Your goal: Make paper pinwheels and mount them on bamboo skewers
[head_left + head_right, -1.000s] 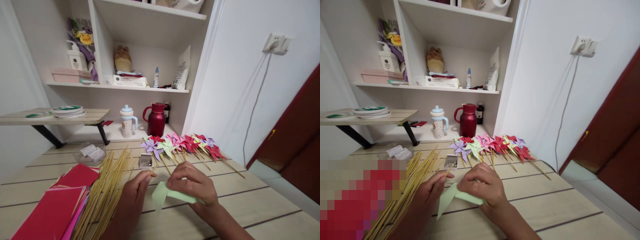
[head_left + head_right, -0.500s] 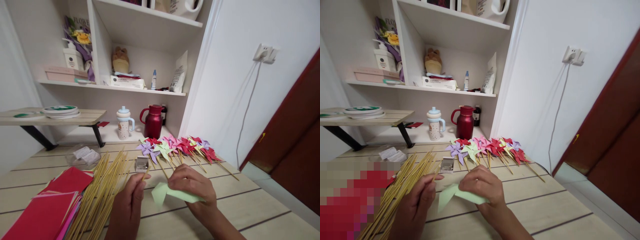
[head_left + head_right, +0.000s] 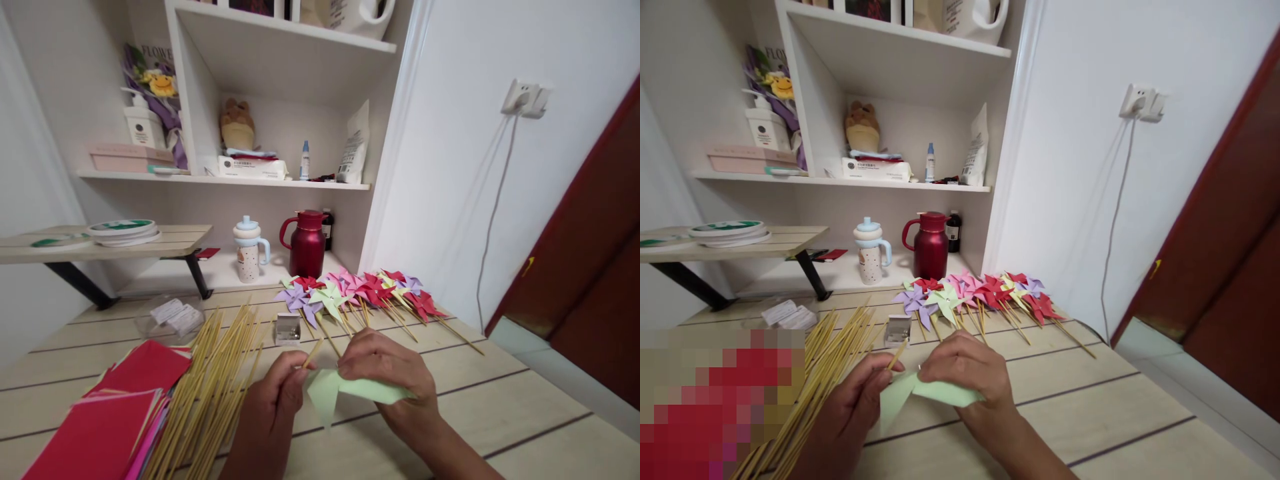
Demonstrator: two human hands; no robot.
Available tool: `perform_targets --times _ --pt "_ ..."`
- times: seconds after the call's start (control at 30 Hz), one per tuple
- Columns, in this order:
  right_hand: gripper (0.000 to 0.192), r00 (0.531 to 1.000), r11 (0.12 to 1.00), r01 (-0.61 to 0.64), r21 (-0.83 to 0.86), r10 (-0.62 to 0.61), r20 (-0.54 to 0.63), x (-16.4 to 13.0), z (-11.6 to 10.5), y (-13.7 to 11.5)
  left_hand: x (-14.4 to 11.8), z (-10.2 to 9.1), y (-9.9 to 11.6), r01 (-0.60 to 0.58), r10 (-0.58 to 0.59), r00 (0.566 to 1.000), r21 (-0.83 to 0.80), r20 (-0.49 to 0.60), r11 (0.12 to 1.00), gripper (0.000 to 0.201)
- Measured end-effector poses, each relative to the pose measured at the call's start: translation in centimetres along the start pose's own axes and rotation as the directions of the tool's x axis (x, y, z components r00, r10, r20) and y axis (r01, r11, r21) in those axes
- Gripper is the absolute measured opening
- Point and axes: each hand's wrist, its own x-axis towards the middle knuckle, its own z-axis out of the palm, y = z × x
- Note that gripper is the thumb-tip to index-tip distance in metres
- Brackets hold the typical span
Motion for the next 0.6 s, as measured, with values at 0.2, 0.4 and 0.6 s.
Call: perform_targets --times 0.2,0.4,0.6 --pt "0.017 1.000 1.000 -0.005 -0.019 0.005 -0.008 0.0 0.3 -0.1 0.2 -0.3 -0.4 -0.073 0.069 0.996 0.076 0.060 0.994 0.037" --pt "0.015 0.999 1.000 -0.031 -0.001 0.031 -0.028 0.0 0.3 0.1 0.1 -0.4 -1.4 -0.131 0.123 0.988 0.076 0.095 0.989 0.042" --pt "0.013 0.999 1.000 -0.022 -0.002 0.022 -0.041 0.0 0.3 0.0 0.0 -0.3 -1.6 -0.165 0.160 0.986 0.106 0.050 0.981 0.030"
